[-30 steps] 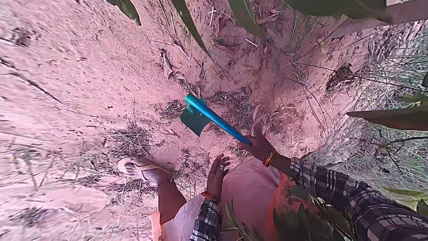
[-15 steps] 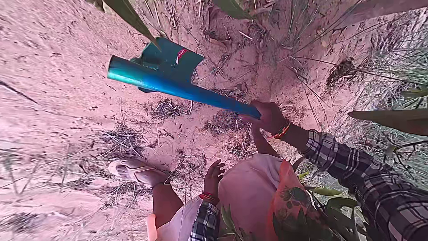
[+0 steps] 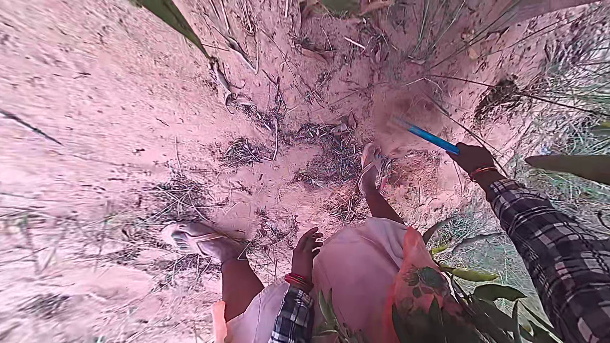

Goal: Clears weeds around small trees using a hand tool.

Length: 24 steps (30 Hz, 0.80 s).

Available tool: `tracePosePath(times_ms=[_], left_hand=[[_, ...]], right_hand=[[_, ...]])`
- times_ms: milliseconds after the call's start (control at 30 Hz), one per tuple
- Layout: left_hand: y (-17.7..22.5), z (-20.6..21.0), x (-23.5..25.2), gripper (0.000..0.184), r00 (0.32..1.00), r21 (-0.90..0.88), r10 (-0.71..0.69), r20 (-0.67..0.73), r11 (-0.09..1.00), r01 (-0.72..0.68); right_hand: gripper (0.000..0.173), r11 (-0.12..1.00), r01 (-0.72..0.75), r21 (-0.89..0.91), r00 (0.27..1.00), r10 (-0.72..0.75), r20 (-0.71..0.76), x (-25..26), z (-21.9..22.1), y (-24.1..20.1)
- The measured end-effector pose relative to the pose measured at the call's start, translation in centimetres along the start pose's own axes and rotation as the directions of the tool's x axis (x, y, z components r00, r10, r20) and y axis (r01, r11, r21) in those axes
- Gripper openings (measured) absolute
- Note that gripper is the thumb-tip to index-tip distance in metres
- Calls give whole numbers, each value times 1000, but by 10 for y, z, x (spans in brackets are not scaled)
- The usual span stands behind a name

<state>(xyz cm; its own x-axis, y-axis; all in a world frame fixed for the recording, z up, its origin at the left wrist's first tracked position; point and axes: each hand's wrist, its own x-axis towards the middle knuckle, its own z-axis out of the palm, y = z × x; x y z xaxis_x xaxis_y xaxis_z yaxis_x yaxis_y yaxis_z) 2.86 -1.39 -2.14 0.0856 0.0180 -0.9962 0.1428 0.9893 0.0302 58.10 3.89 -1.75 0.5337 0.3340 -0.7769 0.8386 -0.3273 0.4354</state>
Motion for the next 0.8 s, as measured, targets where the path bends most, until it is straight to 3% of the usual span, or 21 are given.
tracePosePath(times_ms=[67, 133, 200, 267, 333, 367, 400, 433, 467, 567, 633, 733, 800], left_hand=[[0, 1, -4, 36, 1000, 22, 1, 11, 1000, -1], [6, 1, -3, 36, 1000, 35, 24, 15, 999, -25], [9, 2, -2, 36, 998, 24, 64, 5, 998, -64], [8, 2, 2, 42, 987, -57, 160, -8, 985, -160], [1, -2, 3, 77, 957, -205, 286, 56, 941, -269], [-2, -4, 4, 104, 936, -298, 340, 90, 906, -301], [-4, -5, 4, 119, 922, -399, 373, 99, 864, -306], [-7, -6, 5, 122, 917, -476, 387, 97, 827, -299], [-11, -7, 4, 114, 924, -504, 372, 87, 817, -281], [-20, -2, 5, 70, 967, -467, 248, 61, 863, -192], [-24, 6, 7, 54, 975, -485, 209, 77, 862, -147], [-28, 15, 9, 60, 954, -499, 235, 184, 859, -116], [-29, 24, 13, 31, 966, -578, 213, 145, 811, -92]], right_hand=[[38, 992, 99, 83, 995, -97, -30, -25, -16, -47], [41, 968, 133, 214, 974, -167, 152, -51, -68, -137], [40, 869, 329, 370, 925, -376, 60, -76, -73, -200], [40, 639, 575, 511, 788, -601, -135, -91, -41, -234], [49, 466, 726, 505, 616, -767, -178, -110, 3, -250], [58, 415, 777, 473, 532, -835, -141, -123, 20, -253], [65, 407, 794, 451, 462, -887, -14, -136, 28, -254], [68, 413, 792, 449, 404, -907, 122, -145, 33, -254], [69, 431, 772, 467, 368, -902, 224, -150, 42, -253], [68, 513, 702, 495, 350, -853, 387, -147, 69, -244], [66, 515, 723, 461, 357, -849, 389, -141, 78, -233], [63, 517, 713, 473, 411, -856, 315, -142, 90, -204], [59, 507, 682, 527, 415, -862, 293, -147, 94, -189]])
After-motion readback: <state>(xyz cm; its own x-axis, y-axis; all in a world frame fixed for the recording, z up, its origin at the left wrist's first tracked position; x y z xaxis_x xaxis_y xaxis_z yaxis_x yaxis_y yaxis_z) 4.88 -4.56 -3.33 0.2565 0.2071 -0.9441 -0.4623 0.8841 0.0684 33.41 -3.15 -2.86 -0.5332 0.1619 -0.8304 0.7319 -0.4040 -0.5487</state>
